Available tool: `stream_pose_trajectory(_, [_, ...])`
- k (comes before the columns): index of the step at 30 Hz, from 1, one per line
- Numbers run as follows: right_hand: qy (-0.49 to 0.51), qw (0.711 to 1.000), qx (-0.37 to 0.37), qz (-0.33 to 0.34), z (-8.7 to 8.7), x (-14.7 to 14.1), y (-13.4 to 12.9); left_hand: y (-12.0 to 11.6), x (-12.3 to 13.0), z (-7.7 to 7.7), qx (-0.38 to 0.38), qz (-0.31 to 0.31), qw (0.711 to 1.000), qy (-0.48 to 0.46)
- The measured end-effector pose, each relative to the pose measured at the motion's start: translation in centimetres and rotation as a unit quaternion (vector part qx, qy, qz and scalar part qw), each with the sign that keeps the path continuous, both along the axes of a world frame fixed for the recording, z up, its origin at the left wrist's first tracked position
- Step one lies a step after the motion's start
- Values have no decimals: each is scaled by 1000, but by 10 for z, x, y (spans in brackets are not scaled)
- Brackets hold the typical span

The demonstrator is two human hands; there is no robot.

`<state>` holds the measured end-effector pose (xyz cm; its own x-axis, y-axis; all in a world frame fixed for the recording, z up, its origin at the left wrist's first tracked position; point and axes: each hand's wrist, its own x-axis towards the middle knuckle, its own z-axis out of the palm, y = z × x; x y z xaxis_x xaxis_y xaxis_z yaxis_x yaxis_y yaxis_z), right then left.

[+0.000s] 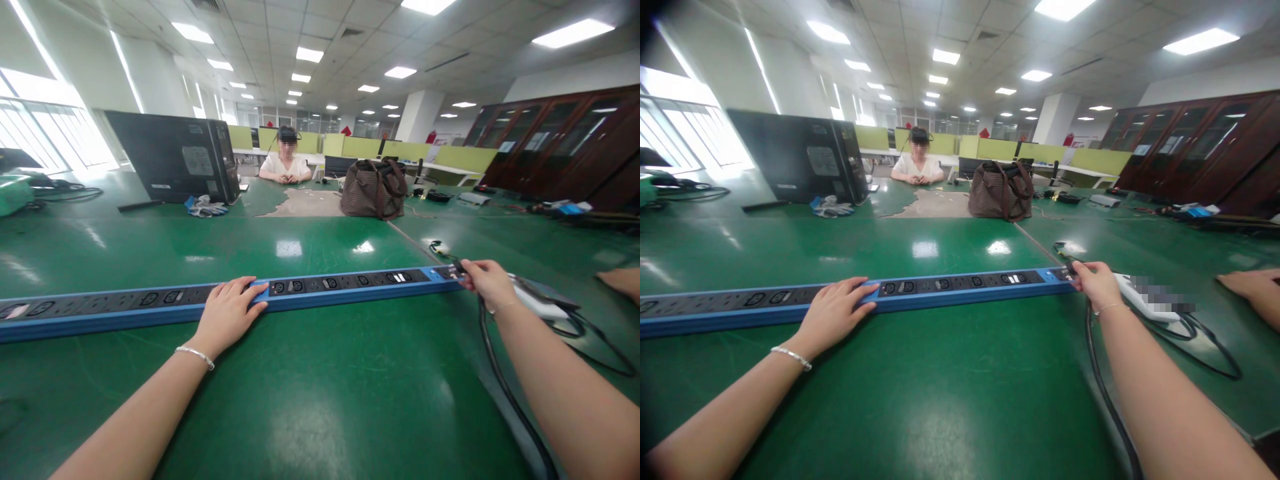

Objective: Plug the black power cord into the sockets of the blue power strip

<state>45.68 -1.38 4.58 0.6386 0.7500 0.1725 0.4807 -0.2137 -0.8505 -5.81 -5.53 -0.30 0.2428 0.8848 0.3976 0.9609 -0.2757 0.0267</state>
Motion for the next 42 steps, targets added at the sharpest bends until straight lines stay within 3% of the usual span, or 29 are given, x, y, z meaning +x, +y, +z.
stream_pose_trajectory(5, [-80, 992, -95, 31, 5, 3, 8, 0, 0, 0, 0, 2, 1000, 5])
stream_pose_trajectory(9, [-231, 948, -200, 87, 2, 2, 19, -1, 0, 1, -1, 5, 1000, 8])
stream_pose_trajectory(13, [-328, 914, -225, 78, -3, 0, 25, -1, 0, 0, -2, 2, 1000, 10])
stream_pose_trajectory(17, [-369, 898, -224, 79, -6, 0, 27, -1, 0, 0, 1, 5, 1000, 14])
stream_pose_trajectory(42, [-302, 930, -202, 58, -8, -11, 19, -2, 2, 2, -10, 7, 1000, -5])
